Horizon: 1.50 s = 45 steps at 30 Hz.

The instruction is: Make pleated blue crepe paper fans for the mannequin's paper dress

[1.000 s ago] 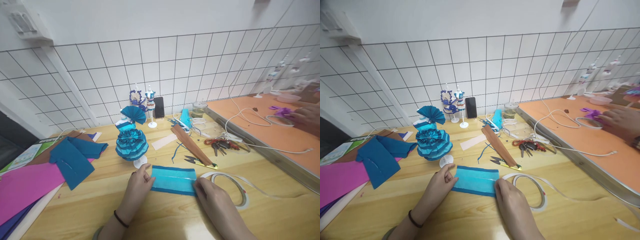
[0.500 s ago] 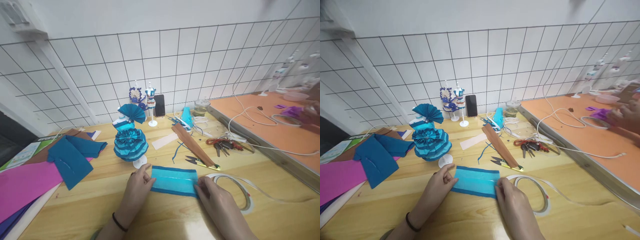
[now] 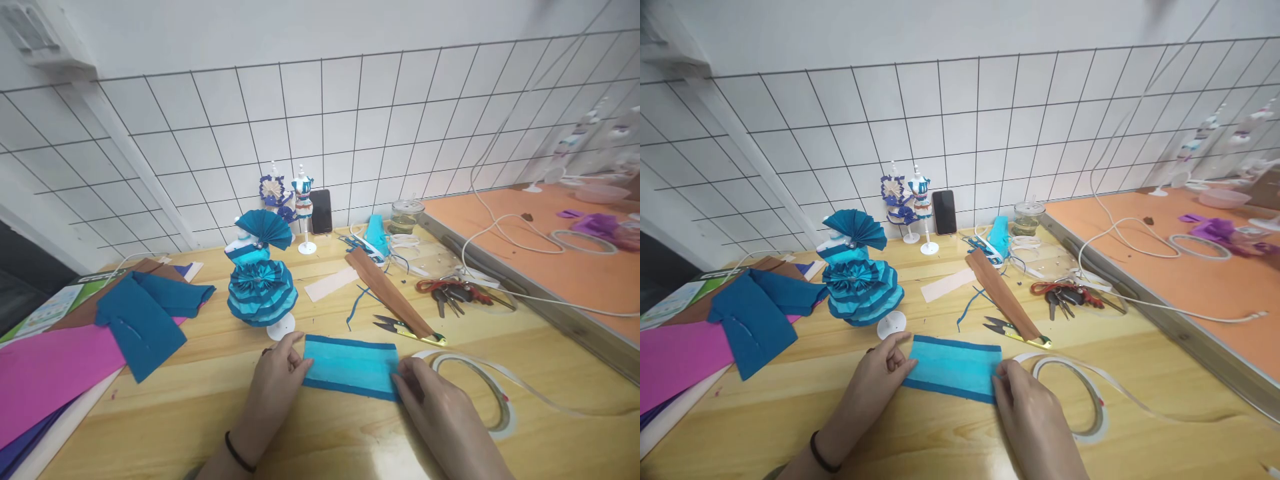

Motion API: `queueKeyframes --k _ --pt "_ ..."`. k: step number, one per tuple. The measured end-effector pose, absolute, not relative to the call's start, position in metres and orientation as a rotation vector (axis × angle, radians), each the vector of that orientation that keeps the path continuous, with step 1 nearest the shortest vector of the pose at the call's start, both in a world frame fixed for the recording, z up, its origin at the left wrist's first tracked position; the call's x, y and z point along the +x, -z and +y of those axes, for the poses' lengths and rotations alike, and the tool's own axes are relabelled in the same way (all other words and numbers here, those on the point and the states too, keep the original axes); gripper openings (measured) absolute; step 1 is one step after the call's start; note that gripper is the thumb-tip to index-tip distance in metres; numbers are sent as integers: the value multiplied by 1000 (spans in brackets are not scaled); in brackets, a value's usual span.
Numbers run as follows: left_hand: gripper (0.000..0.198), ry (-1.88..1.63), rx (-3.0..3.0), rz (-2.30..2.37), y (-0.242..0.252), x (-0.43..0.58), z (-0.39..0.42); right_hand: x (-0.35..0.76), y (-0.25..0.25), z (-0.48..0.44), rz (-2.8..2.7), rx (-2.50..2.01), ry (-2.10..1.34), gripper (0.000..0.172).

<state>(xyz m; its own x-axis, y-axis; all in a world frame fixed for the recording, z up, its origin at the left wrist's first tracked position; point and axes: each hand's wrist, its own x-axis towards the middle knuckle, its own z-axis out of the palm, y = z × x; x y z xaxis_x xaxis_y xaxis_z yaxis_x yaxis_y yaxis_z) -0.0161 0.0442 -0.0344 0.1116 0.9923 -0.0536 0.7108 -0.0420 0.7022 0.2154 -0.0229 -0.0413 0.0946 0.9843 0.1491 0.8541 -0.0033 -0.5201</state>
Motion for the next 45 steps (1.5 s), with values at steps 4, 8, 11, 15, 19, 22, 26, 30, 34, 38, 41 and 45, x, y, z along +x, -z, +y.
queueKeyframes --k 4,8,11,15,19,22,26,30,34,38,41,45 --pt "37 -621 1827 1652 34 -16 44 216 43 -23 -1816 -1897 -367 17" --pt "34 -602 1838 1652 32 -16 44 219 46 -23 -1840 -1849 -349 17" --pt "34 -598 1838 1649 32 -16 43 220 46 -23 -1856 -1812 -348 16" --pt "32 -599 1880 1638 34 -17 43 219 43 -25 -1855 -1810 -349 17" --pt "26 -597 1922 1641 37 -18 44 218 41 -26 -1856 -1784 -311 19" --pt "19 -601 1941 1625 37 -18 44 219 42 -27 -1876 -1748 -320 20" --pt "17 -604 1961 1620 34 -18 43 220 42 -29 -1871 -1724 -312 21" --pt "16 -598 1976 1611 31 -17 43 220 41 -31 -1880 -1712 -305 19" --pt "17 -589 2003 1613 29 -15 43 220 42 -31 -1890 -1720 -306 19" --pt "18 -579 2010 1627 27 -15 42 222 45 -29 -1901 -1708 -289 19" --pt "18 -585 2020 1630 27 -15 42 222 46 -28 -1912 -1698 -267 18" --pt "18 -572 2019 1654 28 -15 43 220 44 -26 -1919 -1732 -251 20"
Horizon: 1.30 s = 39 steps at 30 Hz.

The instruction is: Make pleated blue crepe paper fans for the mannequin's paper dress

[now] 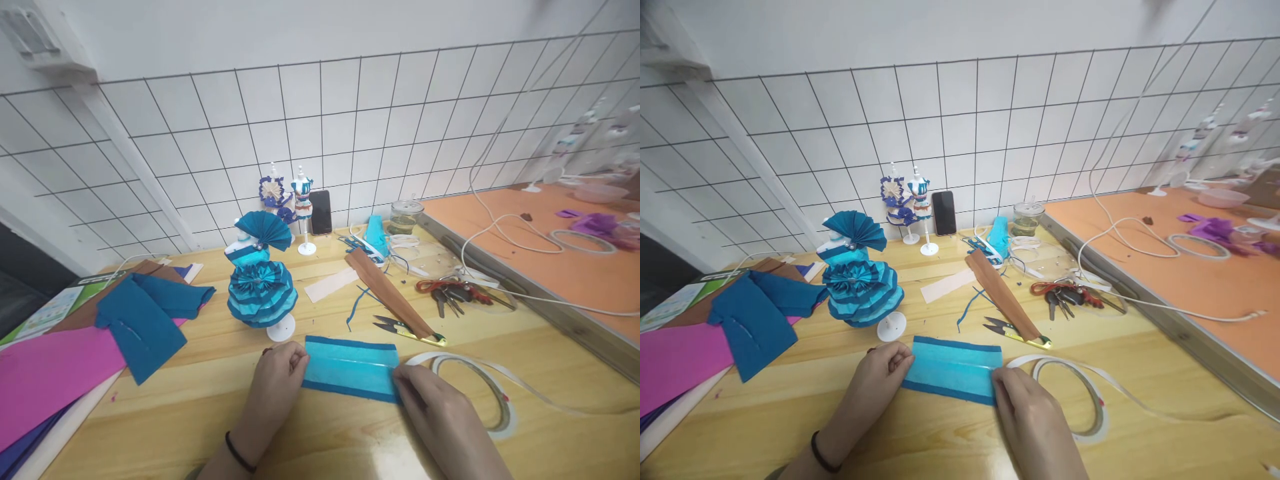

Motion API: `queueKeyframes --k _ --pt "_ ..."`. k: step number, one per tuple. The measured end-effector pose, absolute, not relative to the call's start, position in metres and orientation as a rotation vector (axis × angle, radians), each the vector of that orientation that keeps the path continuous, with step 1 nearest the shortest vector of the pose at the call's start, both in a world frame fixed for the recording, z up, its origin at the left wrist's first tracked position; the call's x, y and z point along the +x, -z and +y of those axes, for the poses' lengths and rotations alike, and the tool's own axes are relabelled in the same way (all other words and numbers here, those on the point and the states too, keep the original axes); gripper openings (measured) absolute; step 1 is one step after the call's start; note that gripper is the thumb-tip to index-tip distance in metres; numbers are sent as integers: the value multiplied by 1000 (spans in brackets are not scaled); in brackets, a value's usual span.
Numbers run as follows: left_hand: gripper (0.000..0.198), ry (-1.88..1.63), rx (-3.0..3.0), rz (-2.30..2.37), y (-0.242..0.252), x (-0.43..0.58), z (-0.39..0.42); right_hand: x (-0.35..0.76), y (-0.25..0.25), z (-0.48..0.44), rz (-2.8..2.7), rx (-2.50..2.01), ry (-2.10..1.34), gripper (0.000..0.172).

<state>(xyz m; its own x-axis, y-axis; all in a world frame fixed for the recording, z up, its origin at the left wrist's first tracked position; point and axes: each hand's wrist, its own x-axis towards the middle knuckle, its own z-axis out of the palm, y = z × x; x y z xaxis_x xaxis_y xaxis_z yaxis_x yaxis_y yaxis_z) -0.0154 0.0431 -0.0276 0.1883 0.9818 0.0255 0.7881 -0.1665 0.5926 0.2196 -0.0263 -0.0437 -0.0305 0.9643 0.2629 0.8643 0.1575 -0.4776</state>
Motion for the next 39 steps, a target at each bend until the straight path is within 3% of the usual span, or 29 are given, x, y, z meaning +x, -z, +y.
queueKeyframes --k 39 --pt "18 -524 2047 1695 29 -13 45 219 52 -22 -2066 -1790 -100 33"
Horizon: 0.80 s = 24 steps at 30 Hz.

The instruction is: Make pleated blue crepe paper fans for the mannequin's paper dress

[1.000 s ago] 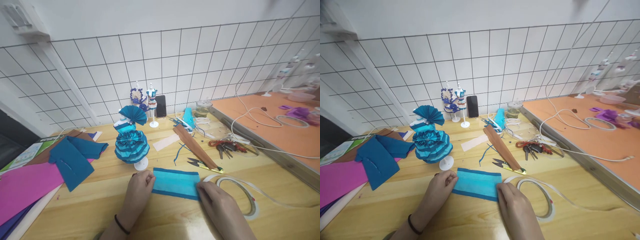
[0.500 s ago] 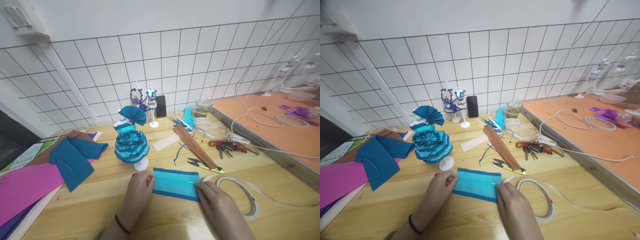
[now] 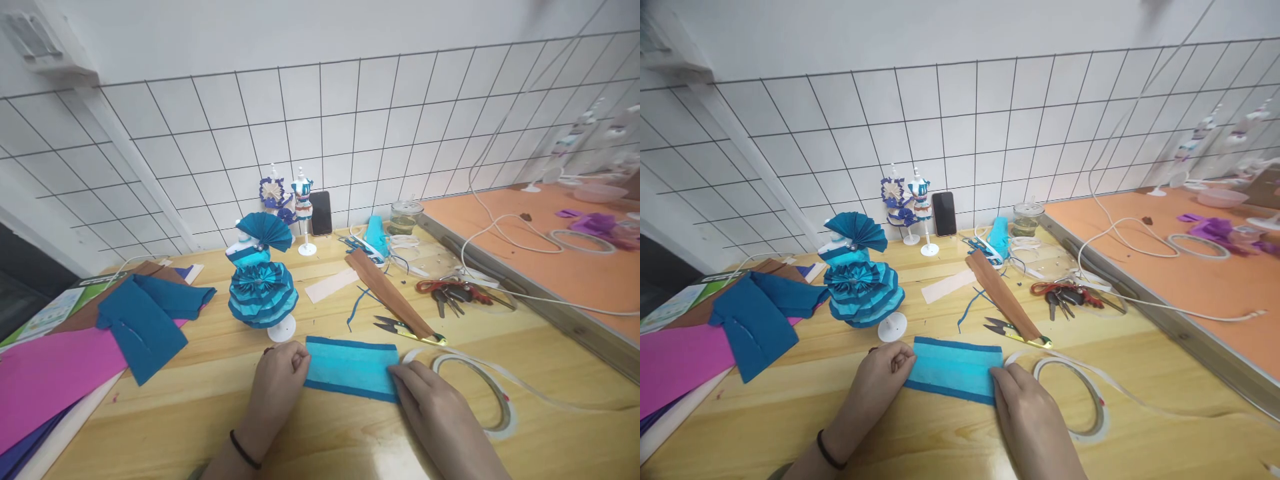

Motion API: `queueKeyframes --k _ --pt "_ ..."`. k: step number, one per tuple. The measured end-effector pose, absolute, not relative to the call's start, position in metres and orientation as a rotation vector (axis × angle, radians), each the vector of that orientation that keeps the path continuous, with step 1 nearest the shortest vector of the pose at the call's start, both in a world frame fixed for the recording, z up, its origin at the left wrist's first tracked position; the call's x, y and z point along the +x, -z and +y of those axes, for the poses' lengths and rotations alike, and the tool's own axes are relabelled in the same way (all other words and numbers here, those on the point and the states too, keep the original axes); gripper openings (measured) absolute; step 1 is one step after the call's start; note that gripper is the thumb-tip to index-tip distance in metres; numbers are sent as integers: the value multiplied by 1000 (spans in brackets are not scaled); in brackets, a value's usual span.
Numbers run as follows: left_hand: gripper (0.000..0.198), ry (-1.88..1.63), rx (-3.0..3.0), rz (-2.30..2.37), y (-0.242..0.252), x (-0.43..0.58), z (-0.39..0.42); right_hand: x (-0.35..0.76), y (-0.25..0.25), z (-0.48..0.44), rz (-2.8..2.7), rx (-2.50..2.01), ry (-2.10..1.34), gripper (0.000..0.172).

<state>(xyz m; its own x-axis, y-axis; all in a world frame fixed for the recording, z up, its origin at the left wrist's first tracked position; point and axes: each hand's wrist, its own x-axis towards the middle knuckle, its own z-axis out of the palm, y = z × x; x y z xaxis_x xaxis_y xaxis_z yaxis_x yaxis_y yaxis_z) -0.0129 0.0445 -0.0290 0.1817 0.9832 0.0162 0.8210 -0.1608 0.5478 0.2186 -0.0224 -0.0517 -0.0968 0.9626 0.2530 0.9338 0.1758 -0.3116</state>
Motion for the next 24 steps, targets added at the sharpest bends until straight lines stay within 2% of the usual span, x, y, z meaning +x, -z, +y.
queueKeyframes --k 9,24 --pt "15 -572 2003 1704 35 -14 46 219 52 -22 -2103 -1851 -142 30" --pt "12 -537 1997 1728 35 -15 46 215 55 -24 -2107 -1779 36 31"
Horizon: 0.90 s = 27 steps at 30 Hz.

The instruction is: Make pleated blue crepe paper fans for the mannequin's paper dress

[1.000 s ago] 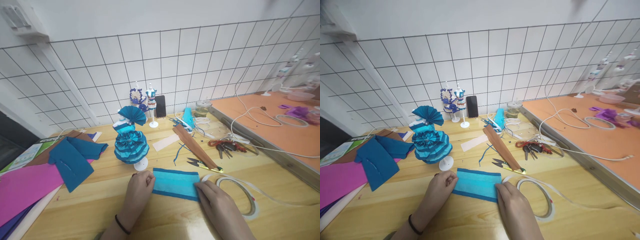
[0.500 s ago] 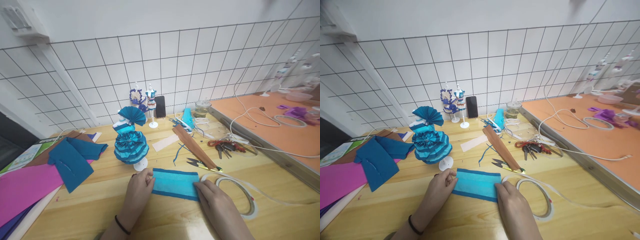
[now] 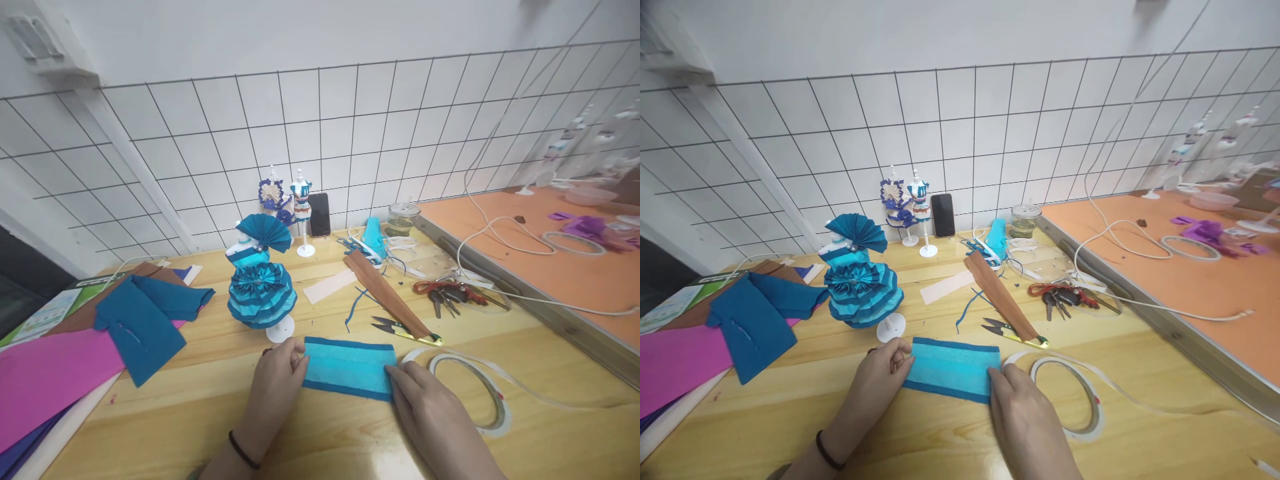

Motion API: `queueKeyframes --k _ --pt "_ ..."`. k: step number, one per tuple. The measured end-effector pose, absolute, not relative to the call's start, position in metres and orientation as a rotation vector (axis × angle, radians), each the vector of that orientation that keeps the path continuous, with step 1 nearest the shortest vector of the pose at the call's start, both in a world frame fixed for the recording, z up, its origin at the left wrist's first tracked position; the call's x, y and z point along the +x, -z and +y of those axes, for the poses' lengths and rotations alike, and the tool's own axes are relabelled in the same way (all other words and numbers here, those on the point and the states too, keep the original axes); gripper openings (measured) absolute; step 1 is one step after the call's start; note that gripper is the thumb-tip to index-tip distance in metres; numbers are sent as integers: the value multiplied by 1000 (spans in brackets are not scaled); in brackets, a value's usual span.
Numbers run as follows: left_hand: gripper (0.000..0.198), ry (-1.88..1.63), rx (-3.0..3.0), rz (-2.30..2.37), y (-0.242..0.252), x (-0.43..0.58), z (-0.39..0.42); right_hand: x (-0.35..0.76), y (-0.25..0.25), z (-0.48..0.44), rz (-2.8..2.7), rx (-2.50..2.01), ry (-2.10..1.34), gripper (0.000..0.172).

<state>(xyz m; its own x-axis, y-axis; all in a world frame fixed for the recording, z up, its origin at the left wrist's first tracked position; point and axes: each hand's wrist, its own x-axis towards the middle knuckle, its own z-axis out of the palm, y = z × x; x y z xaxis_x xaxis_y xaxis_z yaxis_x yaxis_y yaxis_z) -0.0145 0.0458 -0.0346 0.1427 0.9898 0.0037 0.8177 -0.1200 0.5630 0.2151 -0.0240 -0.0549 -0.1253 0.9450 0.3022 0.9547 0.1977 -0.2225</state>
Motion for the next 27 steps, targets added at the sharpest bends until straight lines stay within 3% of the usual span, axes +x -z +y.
queueKeyframes --k 10,20,24,27 --pt "11 -516 2051 1722 34 -14 46 219 55 -31 -2056 -1676 0 34" --pt "18 -657 2275 1706 29 -13 38 231 42 -43 -2064 -1652 -129 24" --pt "19 -737 2628 1323 29 -2 24 230 36 -50 -2048 -1629 -191 24" --pt "40 -516 2775 984 29 5 16 228 38 -52 -2050 -1606 -219 23"
